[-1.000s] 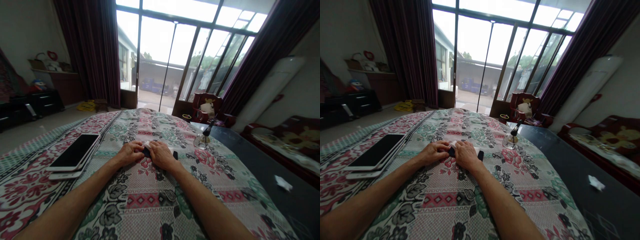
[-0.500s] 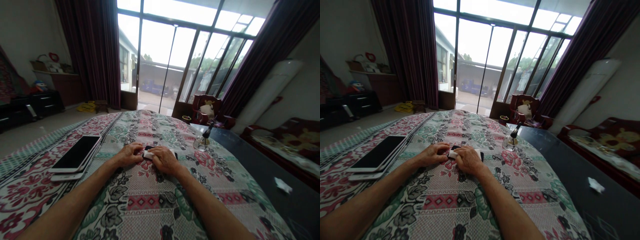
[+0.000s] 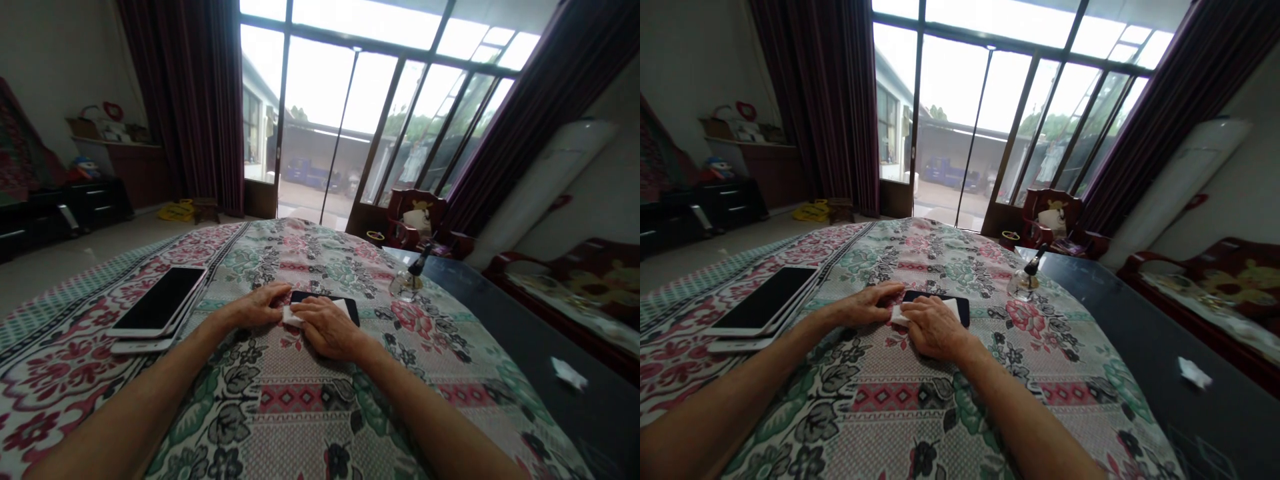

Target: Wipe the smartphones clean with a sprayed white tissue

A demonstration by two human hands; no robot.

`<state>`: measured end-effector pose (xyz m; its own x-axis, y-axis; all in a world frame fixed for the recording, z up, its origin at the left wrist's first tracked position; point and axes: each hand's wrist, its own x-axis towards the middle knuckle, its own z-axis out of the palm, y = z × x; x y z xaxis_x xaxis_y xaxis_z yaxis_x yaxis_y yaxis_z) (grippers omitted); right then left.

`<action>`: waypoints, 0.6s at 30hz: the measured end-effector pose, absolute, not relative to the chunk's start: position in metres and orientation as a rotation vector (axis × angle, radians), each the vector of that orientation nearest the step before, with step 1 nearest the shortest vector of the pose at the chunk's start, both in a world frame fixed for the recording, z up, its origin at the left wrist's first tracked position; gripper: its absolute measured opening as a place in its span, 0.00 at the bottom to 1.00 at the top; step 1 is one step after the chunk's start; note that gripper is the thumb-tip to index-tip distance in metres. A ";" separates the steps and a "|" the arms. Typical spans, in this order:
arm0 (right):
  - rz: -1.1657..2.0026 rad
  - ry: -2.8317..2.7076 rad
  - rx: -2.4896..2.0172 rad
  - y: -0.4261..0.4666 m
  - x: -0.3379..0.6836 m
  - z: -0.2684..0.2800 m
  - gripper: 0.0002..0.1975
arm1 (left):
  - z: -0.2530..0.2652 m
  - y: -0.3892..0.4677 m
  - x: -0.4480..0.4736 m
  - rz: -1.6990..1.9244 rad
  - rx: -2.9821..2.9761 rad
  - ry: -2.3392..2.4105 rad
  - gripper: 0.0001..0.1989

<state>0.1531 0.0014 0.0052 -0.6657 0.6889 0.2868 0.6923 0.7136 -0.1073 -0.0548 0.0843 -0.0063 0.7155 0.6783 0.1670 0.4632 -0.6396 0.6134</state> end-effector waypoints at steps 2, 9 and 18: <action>0.004 -2.623 -1.110 -0.009 0.161 0.008 0.17 | -0.010 0.086 -0.053 0.567 2.411 0.856 0.28; -0.096 -2.419 -1.362 -0.014 0.178 0.001 0.17 | -0.019 0.081 -0.037 0.596 2.519 0.956 0.36; -0.095 -2.409 -1.324 -0.021 0.147 -0.010 0.18 | -0.017 0.084 -0.039 0.522 2.547 0.924 0.40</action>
<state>0.1469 -0.0206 -0.0099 -0.4788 0.7982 0.3655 0.8245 0.5519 -0.1253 -0.0391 0.0835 -0.0171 0.7150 0.6663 0.2116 0.5253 -0.7118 0.4663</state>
